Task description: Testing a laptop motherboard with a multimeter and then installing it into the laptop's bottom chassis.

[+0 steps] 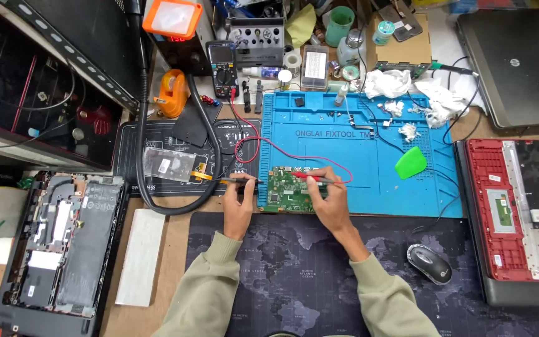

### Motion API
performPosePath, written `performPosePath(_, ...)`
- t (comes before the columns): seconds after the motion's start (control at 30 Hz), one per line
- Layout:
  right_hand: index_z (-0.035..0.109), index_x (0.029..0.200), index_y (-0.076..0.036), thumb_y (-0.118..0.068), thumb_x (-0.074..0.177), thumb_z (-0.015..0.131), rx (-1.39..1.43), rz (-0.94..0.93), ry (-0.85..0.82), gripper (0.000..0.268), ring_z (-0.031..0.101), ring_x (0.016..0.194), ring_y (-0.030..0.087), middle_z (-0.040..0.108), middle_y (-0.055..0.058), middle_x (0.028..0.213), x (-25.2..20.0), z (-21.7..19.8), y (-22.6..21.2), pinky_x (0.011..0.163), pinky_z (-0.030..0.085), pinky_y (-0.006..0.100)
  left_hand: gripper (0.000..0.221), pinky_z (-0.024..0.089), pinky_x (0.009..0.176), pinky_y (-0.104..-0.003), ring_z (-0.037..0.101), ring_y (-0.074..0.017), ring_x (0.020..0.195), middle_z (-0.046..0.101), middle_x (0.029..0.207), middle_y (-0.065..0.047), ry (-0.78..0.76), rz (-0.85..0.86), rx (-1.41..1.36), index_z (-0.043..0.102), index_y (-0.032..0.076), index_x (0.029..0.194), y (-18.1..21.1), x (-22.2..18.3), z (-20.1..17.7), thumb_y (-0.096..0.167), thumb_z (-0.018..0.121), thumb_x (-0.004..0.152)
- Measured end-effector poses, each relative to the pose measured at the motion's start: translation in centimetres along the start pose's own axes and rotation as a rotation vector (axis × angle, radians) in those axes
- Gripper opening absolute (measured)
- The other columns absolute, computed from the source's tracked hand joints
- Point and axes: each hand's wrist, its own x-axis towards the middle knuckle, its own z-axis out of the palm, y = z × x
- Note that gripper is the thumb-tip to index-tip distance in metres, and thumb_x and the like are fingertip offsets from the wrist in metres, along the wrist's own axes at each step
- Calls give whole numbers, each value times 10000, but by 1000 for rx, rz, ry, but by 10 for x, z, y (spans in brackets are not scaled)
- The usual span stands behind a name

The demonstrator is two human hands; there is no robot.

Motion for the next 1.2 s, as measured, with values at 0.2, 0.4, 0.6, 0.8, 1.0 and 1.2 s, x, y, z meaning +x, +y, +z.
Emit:
performPosePath(0.2,656,1069,-98,-162,1075,543,67,-34,31,131,722,885,369,728,138,842,-19,-18,22,945,491,519,115,586,847,-455,702,-278,874,674,913,-123,-50,-25,9,620,112,1046,9,-16,0,168,527,1082)
performPosePath(0.4,661,1108,-111,-170,1092,543,56,-50,92,133,729,930,321,727,101,885,-21,-21,19,953,521,522,95,581,866,-416,717,-267,911,701,919,-123,-31,-37,30,653,102,1055,17,-13,2,154,573,1062)
performPosePath(0.6,684,1097,-112,-153,1067,578,19,-37,68,117,740,974,290,761,71,932,-21,-21,19,973,527,511,126,562,879,-426,686,-234,958,695,955,-130,30,-43,43,653,95,1082,12,-3,3,186,565,1080)
performPosePath(0.8,686,1078,-114,-158,1065,572,46,-15,77,123,743,936,261,770,64,906,-21,-19,24,938,528,491,138,524,715,-387,550,-155,712,617,784,-99,1,-6,73,648,102,1088,4,12,13,189,541,1098)
performPosePath(1.0,712,1034,-148,-204,1019,645,-19,10,101,88,737,902,268,779,47,887,-21,-17,29,936,513,452,177,482,642,-340,491,-125,636,558,702,-61,-5,-46,94,646,114,1050,3,17,15,221,518,1107)
performPosePath(1.2,697,1043,-154,-206,1047,589,29,30,107,120,749,913,263,798,47,878,-21,-19,23,964,509,450,150,477,626,-338,472,-143,611,557,686,-85,-9,-55,128,640,100,1062,3,15,16,161,507,1096)
